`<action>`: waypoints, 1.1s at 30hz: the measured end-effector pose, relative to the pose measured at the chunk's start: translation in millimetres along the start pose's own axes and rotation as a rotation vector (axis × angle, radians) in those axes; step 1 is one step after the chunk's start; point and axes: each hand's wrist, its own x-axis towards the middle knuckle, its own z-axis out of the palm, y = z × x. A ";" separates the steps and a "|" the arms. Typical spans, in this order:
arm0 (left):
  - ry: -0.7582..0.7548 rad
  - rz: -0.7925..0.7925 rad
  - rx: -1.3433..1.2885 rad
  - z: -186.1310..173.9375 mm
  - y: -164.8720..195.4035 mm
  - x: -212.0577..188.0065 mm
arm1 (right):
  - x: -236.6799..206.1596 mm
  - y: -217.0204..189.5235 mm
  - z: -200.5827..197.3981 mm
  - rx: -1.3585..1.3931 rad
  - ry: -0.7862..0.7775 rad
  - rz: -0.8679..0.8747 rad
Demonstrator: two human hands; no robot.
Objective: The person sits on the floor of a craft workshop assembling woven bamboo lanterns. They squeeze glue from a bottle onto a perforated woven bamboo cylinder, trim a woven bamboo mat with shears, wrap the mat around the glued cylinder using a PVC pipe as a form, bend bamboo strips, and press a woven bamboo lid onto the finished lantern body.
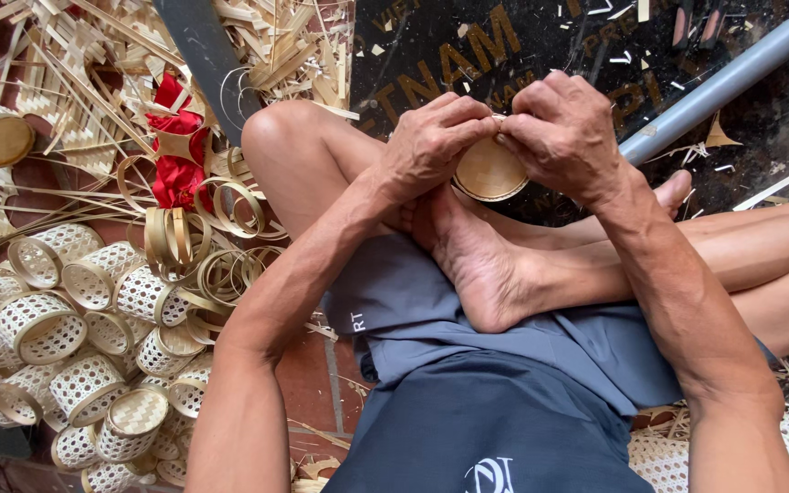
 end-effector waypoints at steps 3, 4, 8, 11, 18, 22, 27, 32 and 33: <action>0.011 -0.011 0.006 0.8 -1.6 1.1 | 1.1 -0.1 6.6 0.013 0.030 -0.019; 0.013 -0.011 0.005 1.6 -2.2 1.2 | 0.4 -0.1 8.2 0.019 0.041 -0.018; 0.060 -0.003 -0.010 6.2 -6.1 0.1 | -2.8 -0.8 13.3 0.000 0.063 -0.017; 0.110 -0.171 -0.110 9.3 -7.6 -3.4 | -3.7 -0.6 14.8 -0.001 0.055 -0.022; 0.127 -0.041 0.036 7.4 1.7 -10.5 | -4.7 -3.6 12.4 -0.023 0.063 -0.062; 0.024 0.013 0.251 6.2 11.6 -13.1 | -4.6 -4.8 11.1 0.005 0.043 -0.058; -0.052 0.038 0.330 9.7 14.6 -10.5 | -7.8 -13.1 15.3 0.114 0.097 0.143; -0.004 0.052 0.261 10.4 14.7 -10.6 | -12.1 -13.5 16.7 0.215 0.096 0.193; 0.019 0.058 0.242 10.0 14.2 -10.8 | -12.1 -11.2 16.0 0.243 0.094 0.189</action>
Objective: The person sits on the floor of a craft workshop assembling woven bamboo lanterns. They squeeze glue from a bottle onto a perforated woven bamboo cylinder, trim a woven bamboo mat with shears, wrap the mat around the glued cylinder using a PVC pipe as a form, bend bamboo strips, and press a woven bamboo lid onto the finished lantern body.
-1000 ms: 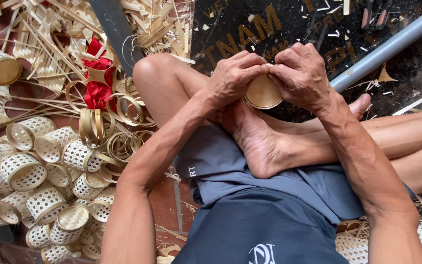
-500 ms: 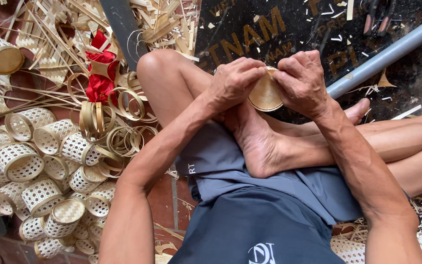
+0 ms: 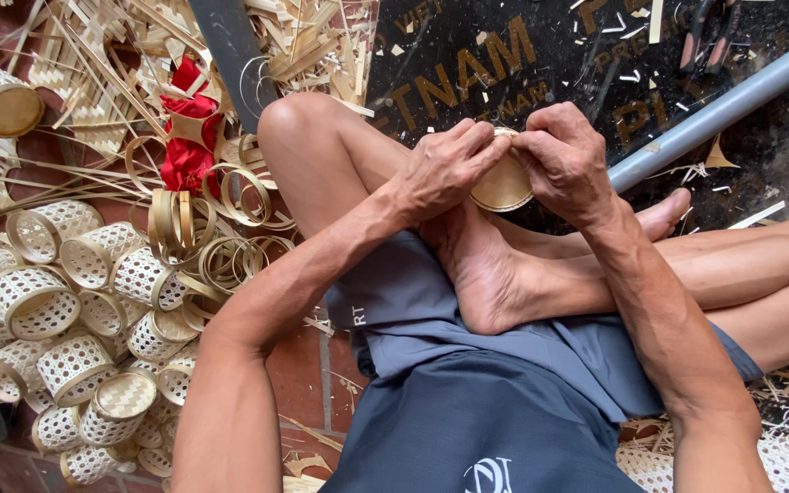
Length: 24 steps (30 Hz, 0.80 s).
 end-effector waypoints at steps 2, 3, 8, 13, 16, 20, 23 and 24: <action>0.049 -0.006 -0.045 0.1 -0.6 -0.2 | 1.2 3.7 -4.0 0.043 -0.033 -0.011; 0.031 -0.015 -0.064 0.4 -1.3 0.0 | 2.1 5.4 -6.4 0.057 -0.056 -0.022; -0.046 -0.054 -0.088 2.2 -2.8 -0.3 | 6.6 8.1 -13.1 0.039 -0.128 -0.076; 0.049 -0.076 -0.161 1.5 -1.8 -1.9 | 5.5 7.2 -11.9 -0.044 -0.124 -0.111; 0.041 -0.092 -0.184 1.3 -2.7 -1.8 | 1.3 6.6 -10.1 0.022 -0.107 -0.033; 0.040 -0.101 -0.192 2.5 -4.0 -2.0 | -1.0 8.2 -9.1 0.133 -0.114 0.040; 0.030 -0.112 -0.199 3.8 -4.7 -2.3 | 0.1 10.3 -11.2 0.168 -0.143 0.055; 0.030 -0.114 -0.196 4.2 -4.8 -2.4 | 0.4 10.7 -12.4 0.165 -0.152 0.059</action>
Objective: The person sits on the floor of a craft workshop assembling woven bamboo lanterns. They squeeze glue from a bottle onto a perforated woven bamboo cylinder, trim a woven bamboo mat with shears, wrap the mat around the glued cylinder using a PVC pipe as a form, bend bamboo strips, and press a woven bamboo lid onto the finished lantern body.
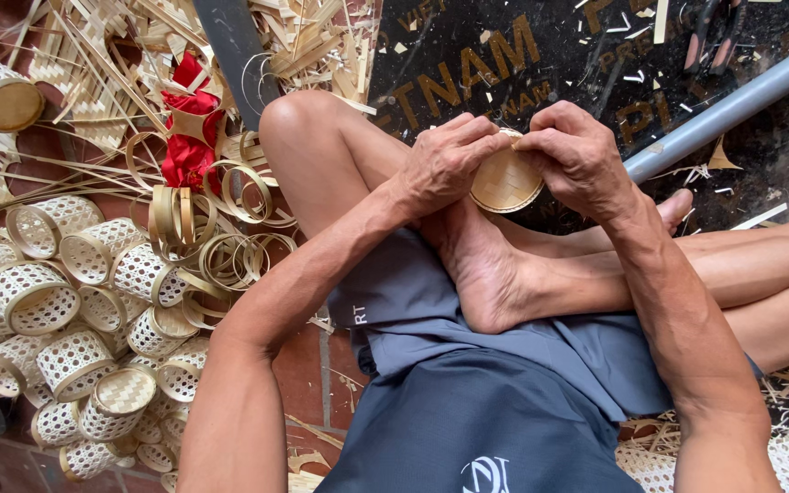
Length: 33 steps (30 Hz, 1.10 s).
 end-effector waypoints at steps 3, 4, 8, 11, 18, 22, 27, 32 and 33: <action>-0.002 -0.002 0.005 0.7 -0.1 0.4 | -0.3 -1.1 -3.4 0.021 -0.022 0.028; -0.004 -0.002 0.004 0.8 -0.1 0.7 | -0.8 -2.0 -4.2 0.033 -0.028 0.040; -0.003 -0.004 0.009 1.1 0.6 1.3 | -3.6 -5.3 -2.7 -0.107 0.031 -0.018; 0.008 0.016 0.001 0.6 1.2 0.8 | -5.7 -6.5 -0.2 -0.123 0.080 -0.027; 0.011 0.015 -0.003 0.9 1.8 -0.1 | -5.1 -1.6 -1.0 -0.164 0.056 -0.061; 0.017 0.019 -0.016 2.1 -1.3 1.9 | -0.8 1.6 -4.4 -0.080 0.012 -0.050; 0.013 0.022 -0.021 4.0 -2.8 2.3 | 2.3 1.7 -9.4 -0.062 -0.045 -0.047; 0.003 0.016 -0.009 4.1 -2.4 3.0 | 1.6 -0.3 -9.9 -0.097 -0.028 -0.045; 0.002 0.017 -0.008 3.9 -2.3 3.2 | 1.3 -0.7 -9.8 -0.124 -0.022 -0.052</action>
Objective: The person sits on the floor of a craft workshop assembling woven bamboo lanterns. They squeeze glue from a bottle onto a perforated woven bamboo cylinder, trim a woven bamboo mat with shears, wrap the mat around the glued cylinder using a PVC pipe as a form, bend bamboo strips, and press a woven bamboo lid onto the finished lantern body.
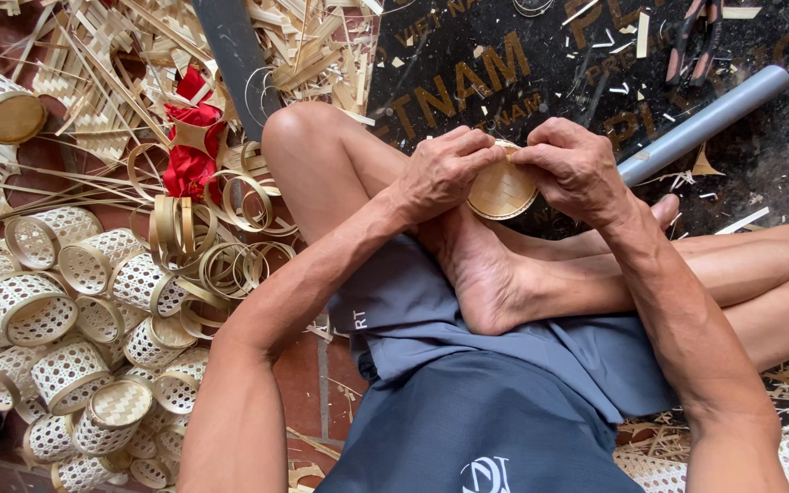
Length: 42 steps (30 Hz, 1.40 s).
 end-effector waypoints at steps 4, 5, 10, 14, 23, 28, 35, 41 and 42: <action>0.001 0.008 0.017 0.6 0.8 0.1 | -0.5 -0.4 0.7 -0.099 0.027 -0.036; 0.001 0.008 0.024 1.0 0.8 0.1 | -0.2 -0.2 0.5 -0.084 0.028 -0.031; -0.004 0.019 0.015 2.5 -2.2 0.5 | 2.6 2.2 -1.6 -0.018 -0.017 -0.025; -0.002 0.029 0.012 2.6 -4.8 1.6 | 5.1 3.8 -3.7 0.026 -0.044 -0.016; -0.026 0.028 0.039 1.9 -2.2 2.0 | 5.3 -2.3 -3.0 -0.110 0.021 -0.055; -0.008 0.045 0.052 0.9 -1.7 2.8 | 5.8 -12.3 7.3 -0.301 0.104 -0.085; -0.018 0.077 0.077 2.3 -3.4 4.7 | -4.9 -16.0 17.1 -0.195 0.151 0.122; -0.008 0.102 0.117 5.1 -4.5 2.1 | -7.3 -8.2 16.7 -0.056 0.140 0.218; -0.007 0.110 0.113 5.3 -4.7 1.4 | -7.2 -7.4 17.2 -0.035 0.147 0.221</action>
